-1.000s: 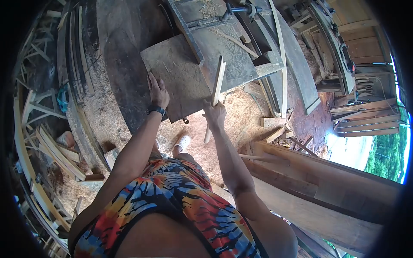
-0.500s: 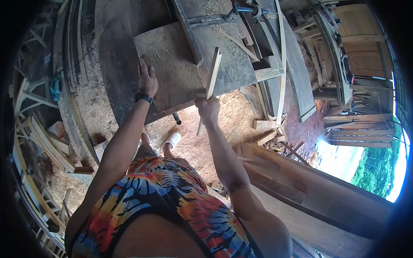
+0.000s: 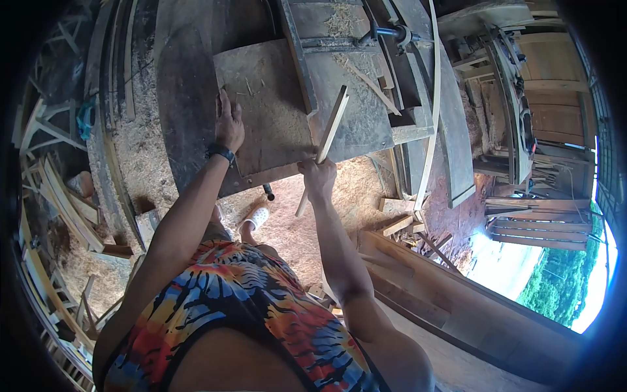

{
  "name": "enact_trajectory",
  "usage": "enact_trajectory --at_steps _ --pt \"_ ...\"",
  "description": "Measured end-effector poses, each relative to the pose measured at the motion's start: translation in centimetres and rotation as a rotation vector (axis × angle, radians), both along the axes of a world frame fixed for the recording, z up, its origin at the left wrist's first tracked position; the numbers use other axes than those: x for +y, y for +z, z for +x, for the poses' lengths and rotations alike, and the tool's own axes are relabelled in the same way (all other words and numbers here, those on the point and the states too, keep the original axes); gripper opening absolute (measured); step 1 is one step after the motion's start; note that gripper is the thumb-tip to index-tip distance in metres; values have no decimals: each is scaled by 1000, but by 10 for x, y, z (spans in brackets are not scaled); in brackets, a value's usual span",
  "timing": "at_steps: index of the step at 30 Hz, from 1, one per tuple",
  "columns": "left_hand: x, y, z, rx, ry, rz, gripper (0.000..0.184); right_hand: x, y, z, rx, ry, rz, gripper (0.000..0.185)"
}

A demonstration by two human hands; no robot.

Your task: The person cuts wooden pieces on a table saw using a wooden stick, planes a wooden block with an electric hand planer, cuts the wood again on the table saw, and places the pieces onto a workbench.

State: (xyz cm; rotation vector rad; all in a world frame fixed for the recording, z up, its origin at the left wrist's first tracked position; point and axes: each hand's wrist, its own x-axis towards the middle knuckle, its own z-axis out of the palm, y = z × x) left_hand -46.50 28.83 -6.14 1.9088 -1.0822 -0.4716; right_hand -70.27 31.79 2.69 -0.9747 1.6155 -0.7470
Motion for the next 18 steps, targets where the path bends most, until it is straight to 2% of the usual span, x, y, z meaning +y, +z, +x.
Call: enact_trajectory --at_steps 11,18 --pt "-11 -3 8 35 18 -28 63 -18 -34 -5 -90 -5 -20 52" --pt "-18 2 14 83 12 -32 63 -23 -17 8 -144 0 -45 71"
